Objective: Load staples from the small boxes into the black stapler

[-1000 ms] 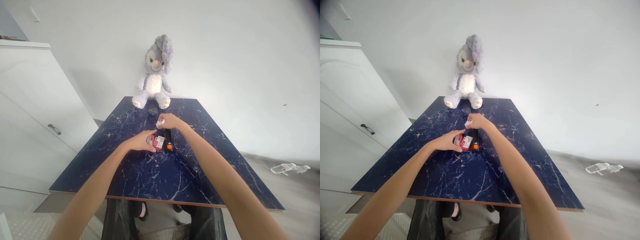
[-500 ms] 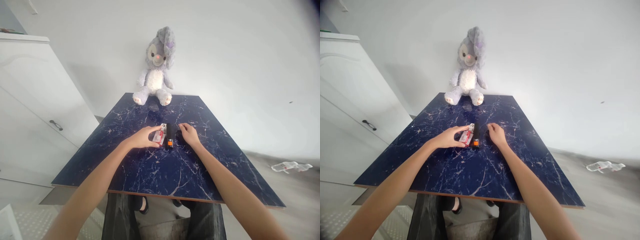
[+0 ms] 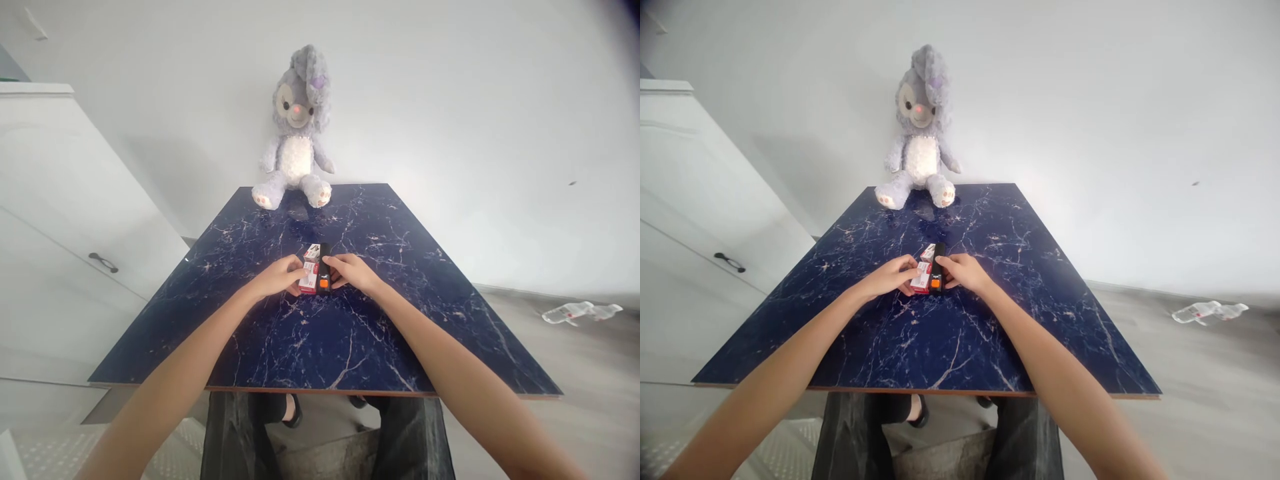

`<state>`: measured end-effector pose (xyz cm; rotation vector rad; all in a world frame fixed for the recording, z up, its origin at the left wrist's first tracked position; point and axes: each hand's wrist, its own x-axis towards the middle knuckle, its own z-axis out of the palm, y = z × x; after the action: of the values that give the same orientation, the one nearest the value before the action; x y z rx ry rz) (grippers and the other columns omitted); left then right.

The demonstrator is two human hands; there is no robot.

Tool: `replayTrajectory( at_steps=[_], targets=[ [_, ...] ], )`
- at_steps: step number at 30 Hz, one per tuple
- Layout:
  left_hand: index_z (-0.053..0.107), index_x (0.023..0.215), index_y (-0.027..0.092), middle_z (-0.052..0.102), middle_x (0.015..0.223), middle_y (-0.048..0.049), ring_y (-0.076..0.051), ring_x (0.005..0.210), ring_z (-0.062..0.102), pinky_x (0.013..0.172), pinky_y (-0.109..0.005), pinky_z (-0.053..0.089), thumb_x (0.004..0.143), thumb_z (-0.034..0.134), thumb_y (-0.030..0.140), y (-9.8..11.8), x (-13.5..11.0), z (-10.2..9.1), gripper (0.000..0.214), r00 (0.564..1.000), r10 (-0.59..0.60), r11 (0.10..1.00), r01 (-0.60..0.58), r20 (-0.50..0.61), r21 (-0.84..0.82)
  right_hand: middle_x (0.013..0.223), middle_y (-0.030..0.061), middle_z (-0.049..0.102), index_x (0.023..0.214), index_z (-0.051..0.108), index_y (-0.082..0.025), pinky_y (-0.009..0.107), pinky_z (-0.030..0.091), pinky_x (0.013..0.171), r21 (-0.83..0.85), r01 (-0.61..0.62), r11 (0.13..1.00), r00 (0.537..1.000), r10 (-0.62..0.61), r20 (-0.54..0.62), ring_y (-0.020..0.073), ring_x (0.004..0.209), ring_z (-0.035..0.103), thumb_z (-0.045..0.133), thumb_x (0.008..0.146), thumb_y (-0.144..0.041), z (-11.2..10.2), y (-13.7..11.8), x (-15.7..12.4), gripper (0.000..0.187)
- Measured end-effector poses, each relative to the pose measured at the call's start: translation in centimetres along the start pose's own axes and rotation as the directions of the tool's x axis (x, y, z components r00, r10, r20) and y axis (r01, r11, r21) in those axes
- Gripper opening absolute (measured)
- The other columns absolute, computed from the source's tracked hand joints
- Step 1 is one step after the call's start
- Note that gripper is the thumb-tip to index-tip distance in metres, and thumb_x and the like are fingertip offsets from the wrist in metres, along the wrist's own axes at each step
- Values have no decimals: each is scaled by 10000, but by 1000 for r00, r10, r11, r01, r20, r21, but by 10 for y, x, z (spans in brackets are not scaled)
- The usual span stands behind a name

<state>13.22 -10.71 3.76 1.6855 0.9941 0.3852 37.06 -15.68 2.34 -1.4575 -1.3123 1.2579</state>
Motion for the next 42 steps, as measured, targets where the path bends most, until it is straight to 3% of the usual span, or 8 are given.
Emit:
replayTrajectory(
  at_steps=[3, 6, 10, 15, 22, 30, 35, 42],
  targets=[
    [565, 973, 203, 722, 892, -56, -208, 700, 731, 650, -362, 617, 905, 642, 567, 0, -2, 7, 378, 1000, -19, 998, 18, 7, 57, 872, 122, 715, 858, 711, -147, 380, 684, 655, 5, -21, 1000, 1000, 21, 7, 219, 761, 699, 695, 883, -540, 1, 0, 0, 394],
    [593, 893, 199, 703, 829, -50, -209, 706, 699, 669, -356, 574, 950, 551, 593, -1, 0, 9, 400, 981, 137, 941, -85, -140, 327, 858, 121, 722, 848, 710, -143, 357, 681, 632, 33, -16, 999, 1000, 17, -12, 200, 711, 693, 655, 913, -564, 0, 2, 3, 430],
    [668, 1098, 190, 706, 1197, -113, -263, 1086, 662, 971, -427, 509, 1021, 424, 533, -5, 14, 12, 428, 836, 446, 812, -229, -318, 537, 766, 117, 705, 770, 676, -139, 354, 661, 550, 116, -23, 993, 994, 35, -99, 172, 575, 648, 510, 978, -627, 3, 3, 7, 556],
    [532, 1496, 257, 399, 1640, -33, -258, 1512, 322, 1245, -457, 237, 1084, 170, 502, -10, 24, 5, 600, 894, 440, 767, -323, -88, 555, 715, 96, 683, 764, 656, -146, 334, 641, 508, 111, -15, 994, 991, 29, -130, 167, 541, 636, 448, 1017, -599, 6, 3, 8, 559],
    [634, 1414, 251, 539, 1539, -49, -306, 1400, 478, 1195, -475, 312, 1072, 132, 552, -3, 6, 4, 678, 894, 441, 782, -341, -77, 521, 740, 76, 677, 794, 663, -148, 335, 646, 525, 100, -1, 995, 991, 15, -136, 154, 535, 638, 451, 1036, -506, 6, 4, 9, 481],
    [451, 1540, 285, 613, 1449, -100, -288, 1186, 665, 976, -408, 516, 1009, 417, 628, 6, -6, -3, 633, 977, 212, 969, -213, 24, 126, 900, 75, 739, 847, 658, -190, 327, 642, 575, -21, 38, 999, 972, -42, -230, 194, 622, 725, 570, 968, -503, 5, 4, 5, 348],
    [316, 1601, 312, 596, 1454, -131, -321, 1271, 616, 924, -384, 548, 696, 882, 442, 17, -17, -16, 1075, 962, 201, 938, -243, 184, 249, 967, 67, 749, 857, 637, -213, 324, 614, 583, -99, 65, 993, 971, -85, -222, 198, 649, 731, 570, 945, -549, 1, 0, 1, 353],
    [449, 1522, 299, 758, 1161, -89, -300, 989, 743, 815, -358, 563, 699, 860, 312, 21, -16, 20, 919, 974, 227, 871, -191, -26, 453, 983, 51, 767, 907, 684, -242, 328, 517, 837, -523, 100, 847, 919, -280, -278, 234, 923, 712, 579, 940, -503, 4, -10, -8, 284]
  ],
)
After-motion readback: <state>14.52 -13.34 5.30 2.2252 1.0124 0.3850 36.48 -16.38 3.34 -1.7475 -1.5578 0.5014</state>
